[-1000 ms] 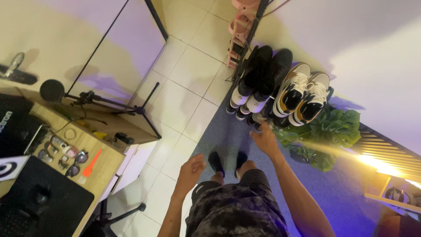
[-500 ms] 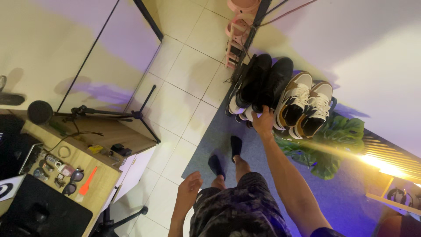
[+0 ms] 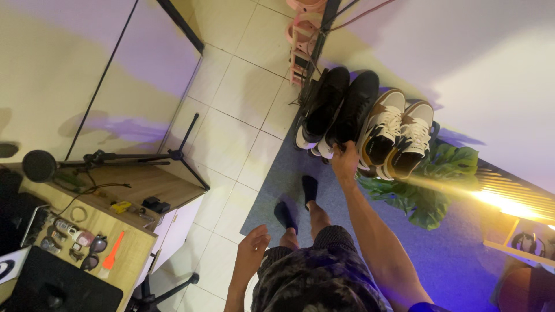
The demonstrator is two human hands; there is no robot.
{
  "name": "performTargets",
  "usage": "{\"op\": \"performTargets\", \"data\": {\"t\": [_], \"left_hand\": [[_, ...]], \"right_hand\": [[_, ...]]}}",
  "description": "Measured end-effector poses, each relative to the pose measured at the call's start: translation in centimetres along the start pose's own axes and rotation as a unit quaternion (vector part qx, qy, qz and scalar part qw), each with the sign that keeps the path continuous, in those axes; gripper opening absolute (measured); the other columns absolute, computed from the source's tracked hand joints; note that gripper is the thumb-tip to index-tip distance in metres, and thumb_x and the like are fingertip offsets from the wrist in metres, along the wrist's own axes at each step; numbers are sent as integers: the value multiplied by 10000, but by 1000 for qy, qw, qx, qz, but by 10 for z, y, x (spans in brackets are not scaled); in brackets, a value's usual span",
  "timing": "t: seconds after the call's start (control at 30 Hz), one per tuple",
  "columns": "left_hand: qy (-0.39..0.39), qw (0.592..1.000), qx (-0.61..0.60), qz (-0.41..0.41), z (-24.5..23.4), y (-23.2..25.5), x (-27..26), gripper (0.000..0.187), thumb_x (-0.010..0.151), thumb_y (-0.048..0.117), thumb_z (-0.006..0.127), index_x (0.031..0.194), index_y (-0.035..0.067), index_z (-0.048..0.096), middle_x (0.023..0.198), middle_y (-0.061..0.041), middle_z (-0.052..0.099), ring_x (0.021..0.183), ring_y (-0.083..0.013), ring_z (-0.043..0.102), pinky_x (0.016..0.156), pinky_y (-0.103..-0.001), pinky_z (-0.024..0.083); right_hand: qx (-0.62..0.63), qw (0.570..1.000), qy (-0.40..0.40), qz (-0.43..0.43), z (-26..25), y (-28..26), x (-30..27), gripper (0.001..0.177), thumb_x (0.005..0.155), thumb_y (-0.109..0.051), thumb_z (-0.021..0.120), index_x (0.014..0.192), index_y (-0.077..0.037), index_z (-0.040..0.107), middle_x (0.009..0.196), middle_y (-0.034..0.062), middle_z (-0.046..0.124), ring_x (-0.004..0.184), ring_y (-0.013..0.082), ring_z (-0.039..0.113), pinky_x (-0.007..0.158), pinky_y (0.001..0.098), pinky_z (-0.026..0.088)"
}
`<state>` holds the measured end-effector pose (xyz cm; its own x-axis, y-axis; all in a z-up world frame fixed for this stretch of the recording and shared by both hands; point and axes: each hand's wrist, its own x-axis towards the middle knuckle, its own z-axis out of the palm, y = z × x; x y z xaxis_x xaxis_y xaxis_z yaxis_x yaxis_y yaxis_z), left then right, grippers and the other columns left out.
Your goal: The person organizes items on a desk, including a keyboard, mouse, and a small electronic device. They then move a chair, pick up a lanyard from a shelf, and place it on a wardrobe. Finally, they pick up a pair of shoes from a shoe rack and place them back.
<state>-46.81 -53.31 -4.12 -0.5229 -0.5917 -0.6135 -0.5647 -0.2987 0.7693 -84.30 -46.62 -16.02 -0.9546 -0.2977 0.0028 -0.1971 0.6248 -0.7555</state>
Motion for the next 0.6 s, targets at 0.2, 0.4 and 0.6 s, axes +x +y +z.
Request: {"op": "performTargets", "data": {"t": [0.2, 0.4, 0.6], "left_hand": [[-14, 1000, 12, 3, 2, 5, 7, 448, 937, 206, 674, 1330, 0, 619, 1239, -170, 738, 1144, -270, 737, 937, -364, 600], [-22, 999, 26, 16, 4, 12, 13, 449, 948, 223, 670, 1337, 5, 619, 1258, -185, 736, 1168, -275, 731, 956, -373, 587], [-41, 998, 42, 15, 12, 23, 20, 454, 945, 232, 672, 1354, 44, 615, 1290, -162, 720, 1195, -263, 707, 951, -365, 576]], "right_hand": [[63, 998, 15, -5, -9, -1, -4, 282, 941, -197, 737, 1015, 61, 650, 910, 231, 726, 829, 353, 717, 761, 440, 544], [52, 999, 12, 0, -20, -3, 1, 304, 920, -213, 770, 971, 63, 654, 851, 231, 715, 779, 354, 705, 717, 437, 540], [32, 999, 6, -4, -25, -6, 7, 301, 913, -206, 775, 954, 67, 653, 814, 237, 694, 732, 349, 684, 697, 445, 532]]}}
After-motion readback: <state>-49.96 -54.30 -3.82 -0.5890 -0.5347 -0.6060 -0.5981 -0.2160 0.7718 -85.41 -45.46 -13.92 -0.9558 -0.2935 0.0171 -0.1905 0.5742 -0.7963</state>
